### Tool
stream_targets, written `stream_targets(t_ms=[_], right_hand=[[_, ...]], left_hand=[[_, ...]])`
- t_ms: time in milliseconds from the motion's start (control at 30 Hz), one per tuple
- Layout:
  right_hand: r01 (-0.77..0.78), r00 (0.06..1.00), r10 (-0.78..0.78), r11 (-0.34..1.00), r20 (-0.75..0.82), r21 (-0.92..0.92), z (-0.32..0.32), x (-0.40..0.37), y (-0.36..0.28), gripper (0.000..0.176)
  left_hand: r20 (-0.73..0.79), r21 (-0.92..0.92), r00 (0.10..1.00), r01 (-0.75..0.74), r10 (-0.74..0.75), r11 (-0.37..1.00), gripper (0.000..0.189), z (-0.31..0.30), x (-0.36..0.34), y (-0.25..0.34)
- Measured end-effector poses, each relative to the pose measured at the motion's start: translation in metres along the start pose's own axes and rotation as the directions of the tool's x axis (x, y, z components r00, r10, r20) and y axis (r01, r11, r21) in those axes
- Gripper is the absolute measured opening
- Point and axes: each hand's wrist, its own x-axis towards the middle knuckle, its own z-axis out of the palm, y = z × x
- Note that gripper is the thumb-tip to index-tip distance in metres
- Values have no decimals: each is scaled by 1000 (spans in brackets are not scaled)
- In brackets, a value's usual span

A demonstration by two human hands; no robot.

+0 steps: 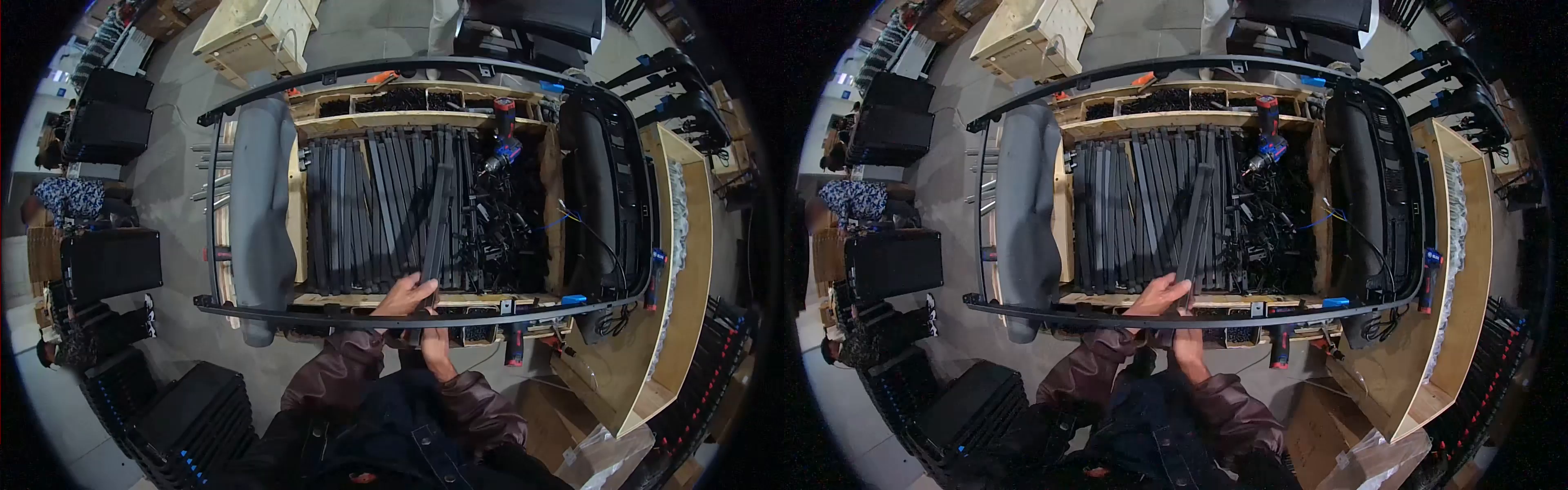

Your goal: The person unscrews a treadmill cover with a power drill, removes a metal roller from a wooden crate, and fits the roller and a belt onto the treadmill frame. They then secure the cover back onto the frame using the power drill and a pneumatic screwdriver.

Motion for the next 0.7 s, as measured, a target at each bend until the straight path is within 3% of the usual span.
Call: stream_targets(t_ms=[33,67,133,200,233,267,300,333,367,400,467,533,600,633,667,700], right_hand=[[124,991,-126,992,-42,-33,4,1,2,50],[82,992,-88,995,-92,-61,6,-6,-9,47],[-234,966,249,956,-66,178,6,-28,-72,39],[-134,973,164,974,-162,183,-10,-31,-60,33],[-123,962,168,970,-214,207,-15,-36,-58,36],[-153,965,229,889,-129,433,-23,-43,-57,38],[-185,964,264,755,-34,629,-37,-49,-57,39],[-349,929,225,273,293,896,-56,-51,-61,39],[-362,926,158,116,342,925,-71,-52,-70,39],[-372,923,88,-48,375,927,-82,-57,-77,39],[-395,918,59,34,393,918,-91,-66,-73,37],[-385,919,146,131,367,913,-86,-81,-72,38],[-317,944,265,561,197,765,-74,-103,-74,41],[-291,948,306,734,84,613,-69,-115,-76,43],[-283,952,295,744,82,605,-65,-129,-76,43],[-243,957,289,835,-17,493,-64,-148,-74,45]], left_hand=[[-156,-85,987,-36,22,996,23,-3,4,-33],[-163,-81,986,-46,32,996,23,-6,-6,-43],[-239,-69,962,-149,129,986,24,-9,-22,-47],[-271,-51,940,-227,206,973,23,-5,-44,-37],[-301,-22,951,-85,74,996,24,-6,-60,-28],[-336,-3,940,65,-63,998,25,-8,-76,-25],[-332,-2,940,76,-73,997,27,-11,-85,-34],[-312,8,946,100,-92,995,29,-19,-91,-38],[-292,13,949,128,-119,992,30,-23,-101,-44],[-327,78,945,36,-8,996,29,-25,-107,-56],[-287,71,957,-23,42,997,28,-25,-122,-69],[-269,49,959,-84,94,995,27,-22,-140,-75],[-275,-15,961,13,-16,1000,24,-13,-162,-78],[-271,-17,963,-3,-2,1000,24,-12,-172,-82],[-261,4,965,11,-10,1000,24,-11,-183,-90],[-254,24,967,26,-19,999,23,-11,-196,-99]])
